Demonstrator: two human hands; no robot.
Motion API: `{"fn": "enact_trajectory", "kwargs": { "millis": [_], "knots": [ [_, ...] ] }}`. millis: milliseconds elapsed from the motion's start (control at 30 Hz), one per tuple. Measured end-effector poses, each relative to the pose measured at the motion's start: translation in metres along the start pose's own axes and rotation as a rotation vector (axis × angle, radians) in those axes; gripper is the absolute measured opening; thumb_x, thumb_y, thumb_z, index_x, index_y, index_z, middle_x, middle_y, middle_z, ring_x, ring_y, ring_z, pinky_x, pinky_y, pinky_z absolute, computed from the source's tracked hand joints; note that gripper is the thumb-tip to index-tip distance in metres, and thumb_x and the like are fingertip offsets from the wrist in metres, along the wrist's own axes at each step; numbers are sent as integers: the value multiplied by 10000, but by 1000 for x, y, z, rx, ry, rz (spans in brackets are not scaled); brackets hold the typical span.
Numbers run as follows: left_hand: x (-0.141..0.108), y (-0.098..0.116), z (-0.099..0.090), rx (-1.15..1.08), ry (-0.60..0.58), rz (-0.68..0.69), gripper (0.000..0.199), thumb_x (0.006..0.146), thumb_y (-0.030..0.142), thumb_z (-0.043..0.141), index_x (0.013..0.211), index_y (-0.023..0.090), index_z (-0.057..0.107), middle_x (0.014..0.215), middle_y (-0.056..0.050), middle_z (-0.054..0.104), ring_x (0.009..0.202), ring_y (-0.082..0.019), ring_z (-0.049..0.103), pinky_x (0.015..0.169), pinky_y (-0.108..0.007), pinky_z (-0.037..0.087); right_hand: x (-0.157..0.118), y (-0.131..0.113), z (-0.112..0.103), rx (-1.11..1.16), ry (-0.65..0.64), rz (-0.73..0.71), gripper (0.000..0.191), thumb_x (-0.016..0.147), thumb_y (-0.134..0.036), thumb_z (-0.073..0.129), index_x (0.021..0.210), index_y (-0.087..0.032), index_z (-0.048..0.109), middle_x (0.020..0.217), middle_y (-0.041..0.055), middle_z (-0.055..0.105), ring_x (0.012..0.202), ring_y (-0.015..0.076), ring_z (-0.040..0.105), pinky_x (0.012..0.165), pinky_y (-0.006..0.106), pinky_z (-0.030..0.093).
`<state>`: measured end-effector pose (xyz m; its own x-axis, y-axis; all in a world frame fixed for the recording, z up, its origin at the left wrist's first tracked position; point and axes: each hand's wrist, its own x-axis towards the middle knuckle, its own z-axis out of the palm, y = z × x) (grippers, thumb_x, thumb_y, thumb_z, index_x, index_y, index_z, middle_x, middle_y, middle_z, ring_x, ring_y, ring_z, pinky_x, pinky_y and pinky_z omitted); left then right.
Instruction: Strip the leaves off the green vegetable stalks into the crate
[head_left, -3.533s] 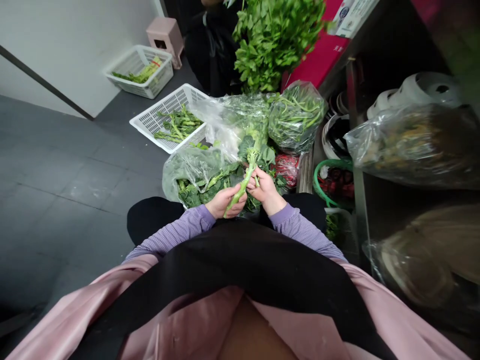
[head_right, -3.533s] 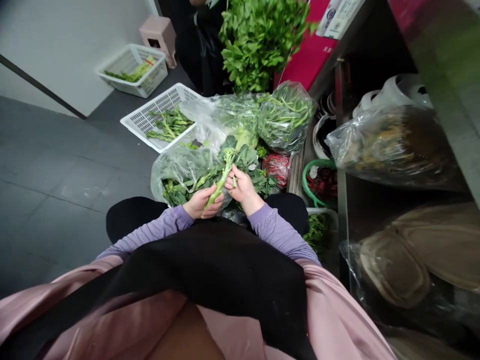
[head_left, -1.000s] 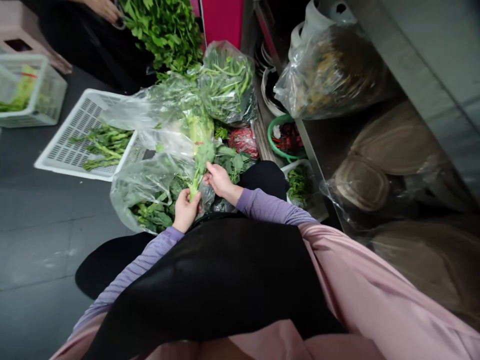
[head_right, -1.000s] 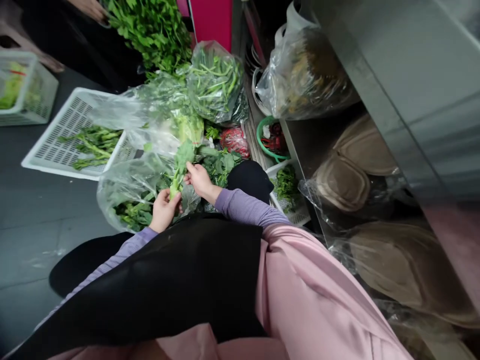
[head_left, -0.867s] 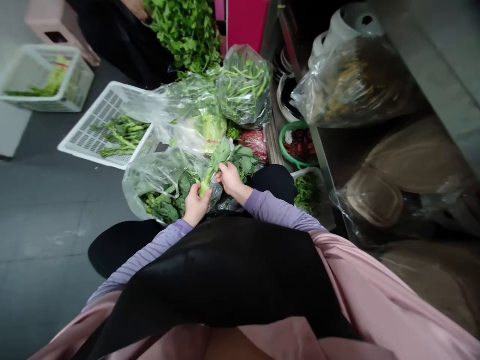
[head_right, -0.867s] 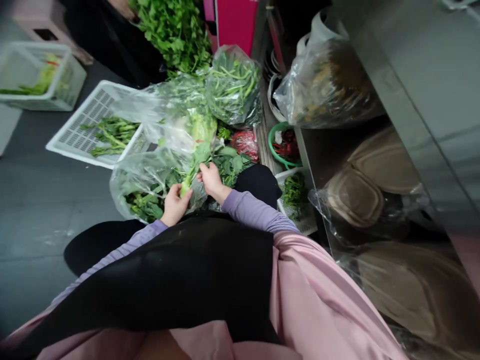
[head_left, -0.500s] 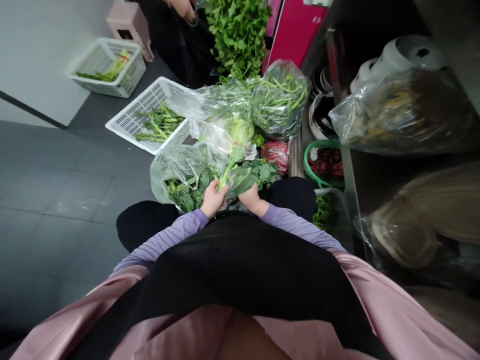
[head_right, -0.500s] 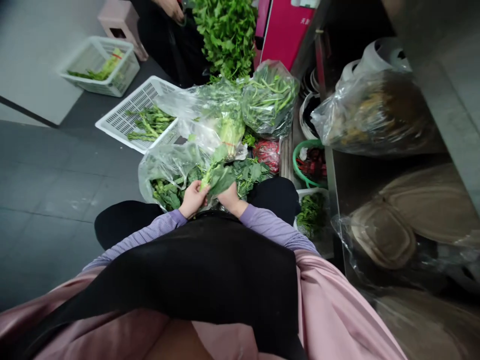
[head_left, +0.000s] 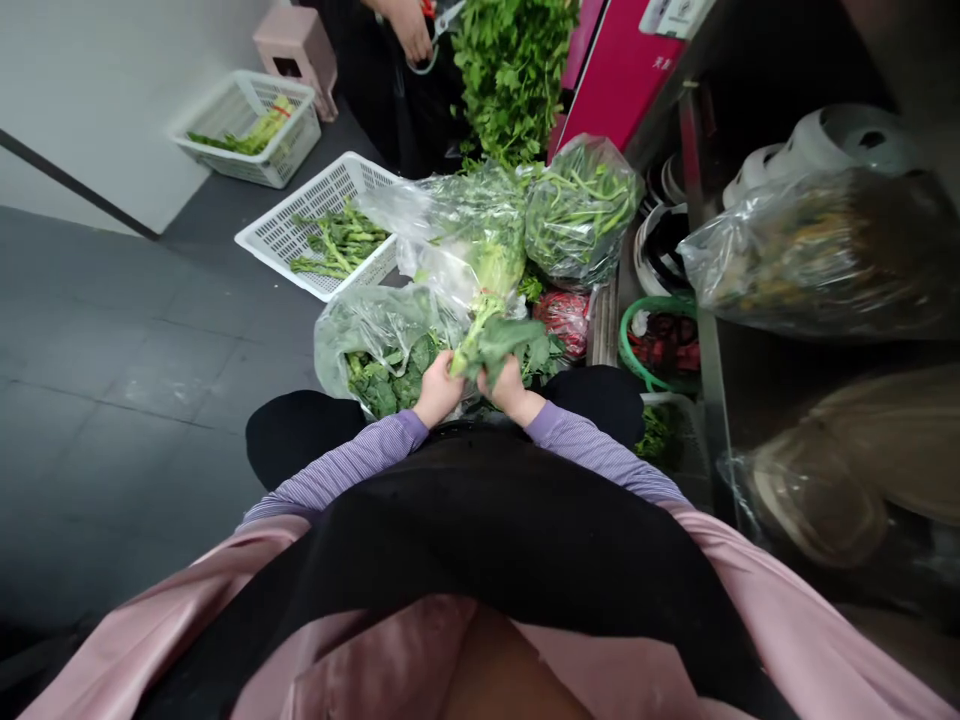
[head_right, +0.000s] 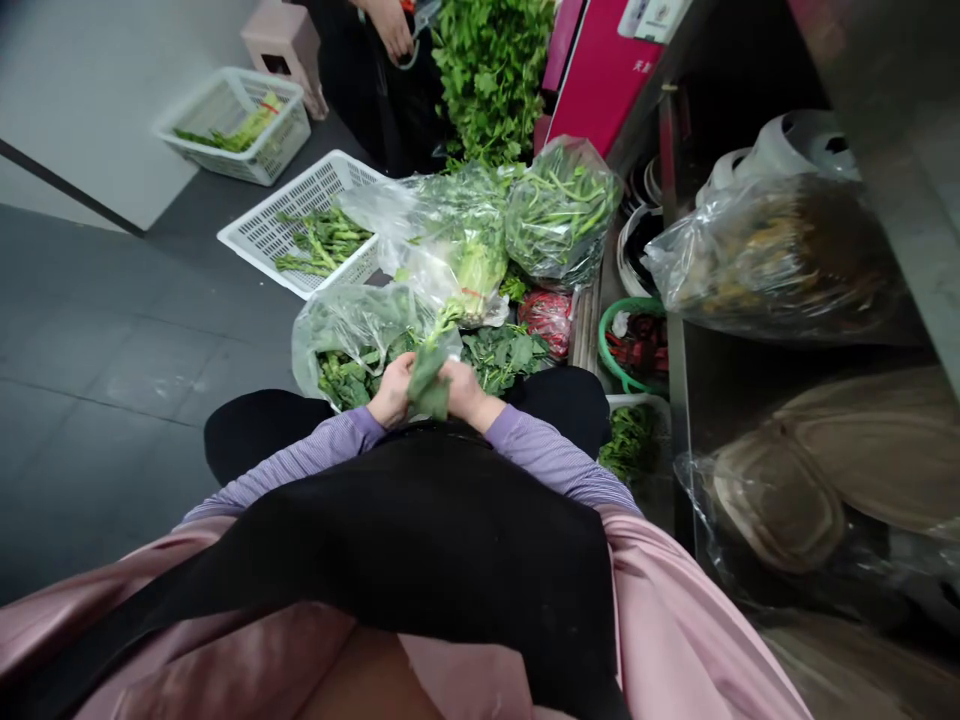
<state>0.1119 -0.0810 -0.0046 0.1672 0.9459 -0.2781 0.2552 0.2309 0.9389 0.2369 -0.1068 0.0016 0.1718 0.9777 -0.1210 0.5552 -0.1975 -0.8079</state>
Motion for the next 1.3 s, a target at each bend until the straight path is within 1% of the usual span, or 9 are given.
{"fn": "enact_trajectory", "kwargs": {
  "millis": [133, 333, 600, 700, 800, 867, 1000, 1200, 1300],
  "knots": [
    [5, 5, -7, -392, -109, -173, 293, 720, 364, 688, 735, 150, 488, 584, 25, 499, 461, -68, 446, 444, -195, 371, 0, 16, -7, -3, -6, 13, 303, 836, -327, 483, 1075, -182, 598, 961, 92, 674, 935, 200, 632, 872, 341, 494],
    [0, 12, -18, -765, -460, -318, 348, 781, 475, 613, 867, 151, 522, 671, -7, 519, 471, -92, 487, 361, -195, 362, 51, 44, -38, -327, -135, 509, 547, 652, -455, 731, 1015, -65, 607, 970, 207, 660, 998, 296, 625, 852, 371, 476],
    [-7, 14, -20, -952, -689, -514, 372, 901, 499, 398, 887, 151, 529, 606, 28, 377, 362, -49, 310, 287, -163, 248, 38, -13, -17, 832, 94, 82, 287, 813, -453, 565, 732, -215, 428, 504, -81, 440, 387, 53, 364, 383, 170, 299],
    [-10, 15, -21, -976, -710, -516, 401, 909, 516, 358, 842, 151, 510, 572, 41, 339, 329, -37, 253, 268, -154, 204, 26, -17, 1, 1054, 31, 236, 298, 822, -385, 561, 675, -210, 370, 505, -77, 415, 377, 40, 311, 376, 168, 284],
    [-11, 21, -22, -941, -740, -479, 408, 897, 544, 365, 824, 162, 491, 546, 51, 333, 302, -32, 218, 256, -158, 173, 14, -3, 15, 860, -245, 466, 265, 830, -361, 541, 666, -199, 412, 473, -66, 415, 354, 46, 293, 369, 176, 267],
    [-11, 26, -22, -880, -724, -403, 388, 872, 552, 420, 851, 171, 488, 553, 52, 365, 306, -40, 262, 263, -164, 206, 10, 10, 14, 534, -314, 524, 203, 806, -350, 582, 737, -186, 484, 492, -47, 471, 369, 65, 353, 384, 187, 285],
    [-12, 22, -15, -614, -480, -138, 348, 786, 503, 597, 851, 189, 462, 604, 40, 475, 375, -71, 419, 324, -188, 315, 18, 19, -16, 238, -107, 452, 293, 764, -364, 649, 932, -159, 523, 608, -18, 550, 449, 81, 433, 456, 206, 332],
    [-13, 6, -6, -188, -110, 72, 307, 703, 362, 715, 863, 181, 525, 615, 37, 510, 523, -84, 485, 480, -191, 381, 27, -19, -36, 812, -8, 83, 335, 766, -518, 594, 813, -224, 440, 543, -98, 442, 372, 37, 289, 386, 179, 219],
    [-14, 8, -8, -384, -255, -29, 332, 735, 443, 668, 861, 184, 503, 601, 39, 488, 438, -72, 438, 400, -187, 333, 24, -29, -28, 983, -5, 62, 337, 762, -447, 630, 757, -230, 372, 509, -111, 419, 352, 27, 246, 369, 166, 175]
  ]
}}
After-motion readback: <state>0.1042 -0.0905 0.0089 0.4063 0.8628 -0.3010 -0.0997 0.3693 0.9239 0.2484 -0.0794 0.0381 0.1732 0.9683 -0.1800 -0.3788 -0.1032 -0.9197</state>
